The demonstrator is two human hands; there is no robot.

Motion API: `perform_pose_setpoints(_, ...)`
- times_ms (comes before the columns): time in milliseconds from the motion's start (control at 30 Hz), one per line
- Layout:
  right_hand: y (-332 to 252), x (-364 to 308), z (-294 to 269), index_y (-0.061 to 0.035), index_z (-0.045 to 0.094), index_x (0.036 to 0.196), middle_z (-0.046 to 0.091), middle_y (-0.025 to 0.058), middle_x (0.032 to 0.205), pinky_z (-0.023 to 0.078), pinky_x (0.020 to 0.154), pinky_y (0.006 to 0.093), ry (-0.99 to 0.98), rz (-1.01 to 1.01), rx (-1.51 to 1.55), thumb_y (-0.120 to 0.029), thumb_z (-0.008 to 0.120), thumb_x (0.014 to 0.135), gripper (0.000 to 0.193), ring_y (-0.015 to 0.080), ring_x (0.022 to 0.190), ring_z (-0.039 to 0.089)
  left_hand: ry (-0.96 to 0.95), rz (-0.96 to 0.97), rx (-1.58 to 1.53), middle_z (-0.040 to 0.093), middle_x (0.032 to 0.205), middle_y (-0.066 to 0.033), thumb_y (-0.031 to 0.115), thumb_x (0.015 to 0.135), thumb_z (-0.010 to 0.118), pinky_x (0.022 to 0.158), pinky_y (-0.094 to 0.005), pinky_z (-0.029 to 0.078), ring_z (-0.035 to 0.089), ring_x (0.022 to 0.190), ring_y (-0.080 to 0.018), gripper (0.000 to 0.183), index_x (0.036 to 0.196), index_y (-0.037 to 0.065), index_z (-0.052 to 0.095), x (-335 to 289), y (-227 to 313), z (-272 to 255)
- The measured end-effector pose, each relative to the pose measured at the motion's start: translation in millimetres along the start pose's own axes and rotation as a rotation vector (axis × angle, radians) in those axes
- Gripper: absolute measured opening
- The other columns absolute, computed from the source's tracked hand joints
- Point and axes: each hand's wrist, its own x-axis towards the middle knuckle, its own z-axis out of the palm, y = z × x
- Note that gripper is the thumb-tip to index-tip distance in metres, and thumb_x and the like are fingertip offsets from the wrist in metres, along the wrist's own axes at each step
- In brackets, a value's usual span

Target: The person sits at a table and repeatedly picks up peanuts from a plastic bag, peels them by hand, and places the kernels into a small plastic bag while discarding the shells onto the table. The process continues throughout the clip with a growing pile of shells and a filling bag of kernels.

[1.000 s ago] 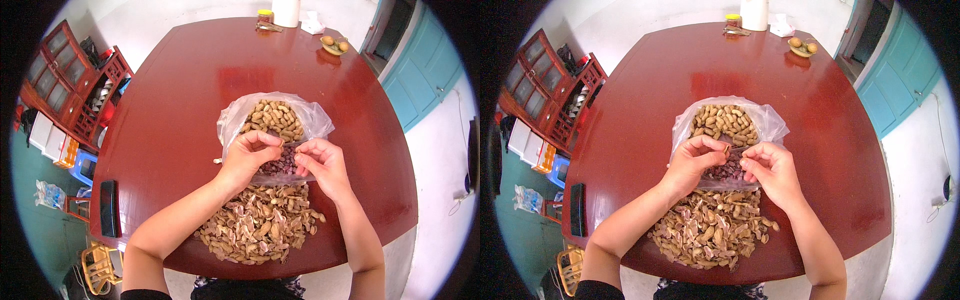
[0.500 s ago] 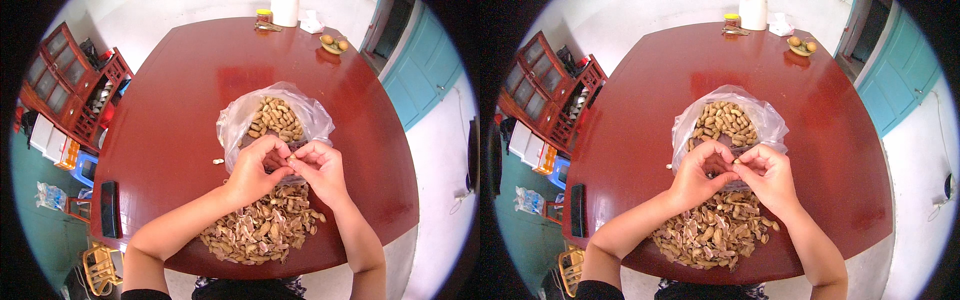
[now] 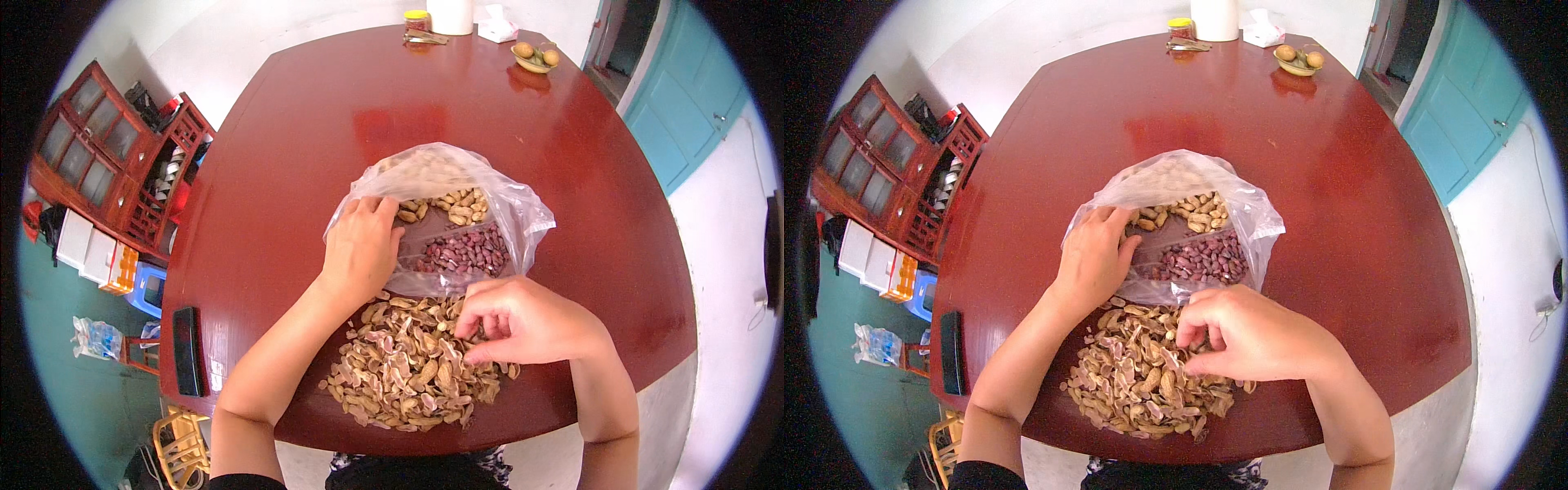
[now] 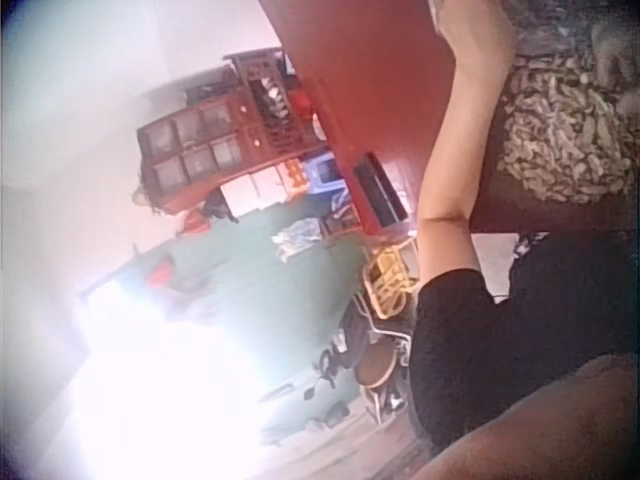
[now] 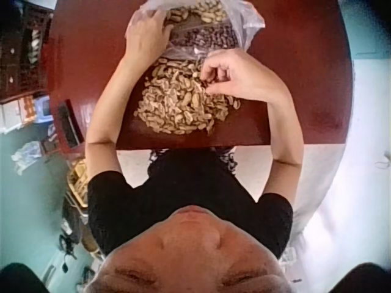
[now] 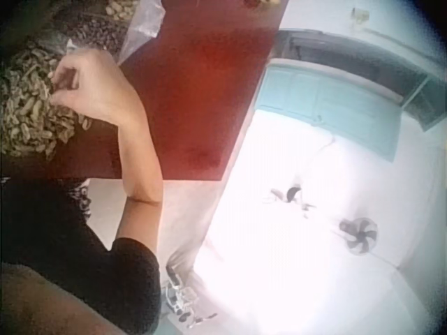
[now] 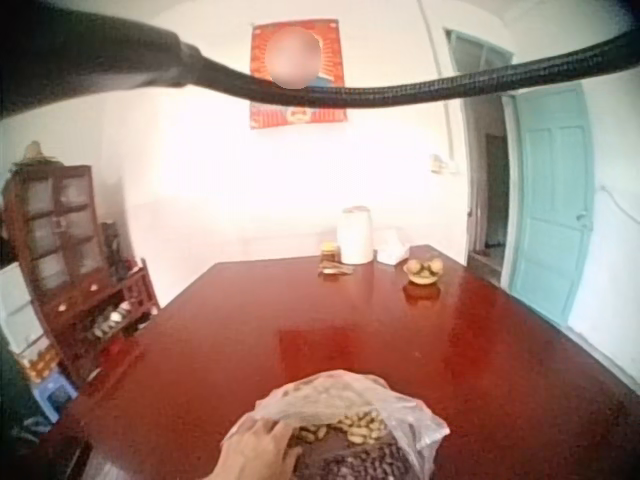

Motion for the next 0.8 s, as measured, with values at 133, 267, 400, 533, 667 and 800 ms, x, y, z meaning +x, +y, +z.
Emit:
perform_pose_setpoints(133, 8.0, 11.0, 11.5, 0.001, 0.063, 0.084, 0.062, 0.0042, 0.077, 0.045, 0.056, 0.0254, 0.387, -0.004, 0.257, -0.005, 0.073, 0.079, 0.012, 0.0089, 0.065, 0.056, 0.128, 0.107, -0.01, 0.061, 0.104, -0.0171, 0.01, 0.08, 0.066, 0.082, -0.045, 0.048, 0.058, 0.095, -0.0388, 0.029, 0.108, 0.008, 0.06, -1.9, -4.4, 15.3)
perform_pose_setpoints(267, 23.5, 19.6, 15.0, -0.0002, 0.063, 0.084, 0.062, 0.0024, 0.078, 0.043, 0.057, 0.0231, 0.602, -0.042, 0.1, -0.002, 0.069, 0.082, 0.006, 0.0074, 0.068, 0.055, 0.054, 0.124, -0.074, 0.061, 0.101, -0.0145, 0.007, 0.081, 0.064, 0.082, -0.0438, 0.048, 0.059, 0.095, -0.0364, 0.022, 0.103, 0.008, 0.061, 2.0, -3.1, 18.4)
perform_pose_setpoints(400, 30.2, 24.0, 17.1, -0.0002, 0.063, 0.084, 0.062, 0.0032, 0.078, 0.043, 0.057, 0.024, 0.672, -0.12, -0.006, 0.0, 0.068, 0.081, 0.005, 0.0073, 0.069, 0.056, 0.066, 0.146, -0.207, 0.061, 0.096, -0.0136, 0.004, 0.08, 0.063, 0.078, -0.0428, 0.05, 0.06, 0.093, -0.0355, 0.016, 0.097, 0.006, 0.062, 1.8, -10.1, 29.8)
perform_pose_setpoints(533, 34.5, 25.8, 16.7, -0.0004, 0.064, 0.084, 0.064, 0.0032, 0.079, 0.044, 0.057, 0.0231, 0.698, -0.075, 0.006, 0.0, 0.068, 0.081, 0.005, 0.0068, 0.068, 0.056, 0.067, 0.176, -0.248, 0.062, 0.096, -0.0143, 0.002, 0.081, 0.063, 0.076, -0.0411, 0.051, 0.061, 0.091, -0.0355, 0.015, 0.095, 0.004, 0.062, -0.1, -11.7, 27.3)
perform_pose_setpoints(667, 39.4, 28.4, 18.2, -0.0008, 0.064, 0.089, 0.064, 0.0025, 0.079, 0.044, 0.058, 0.022, 0.784, -0.11, 0.03, 0.0, 0.069, 0.081, 0.01, 0.0058, 0.069, 0.056, 0.189, 0.281, -0.365, 0.063, 0.097, -0.0136, 0.001, 0.08, 0.065, 0.077, -0.0393, 0.051, 0.062, 0.089, -0.0333, 0.017, 0.096, 0.004, 0.064, 1.2, 2.5, 19.9)
perform_pose_setpoints(800, 42.2, 30.8, 18.7, -0.002, 0.065, 0.102, 0.065, 0.0025, 0.085, 0.046, 0.061, 0.0217, 0.828, -0.103, 0.066, -0.001, 0.071, 0.08, 0.022, 0.0067, 0.072, 0.058, 0.237, 0.383, -0.503, 0.064, 0.098, -0.0119, -0.001, 0.077, 0.069, 0.076, -0.0365, 0.052, 0.063, 0.088, -0.0294, 0.019, 0.095, 0.003, 0.065, -4.5, 25.1, 15.1)
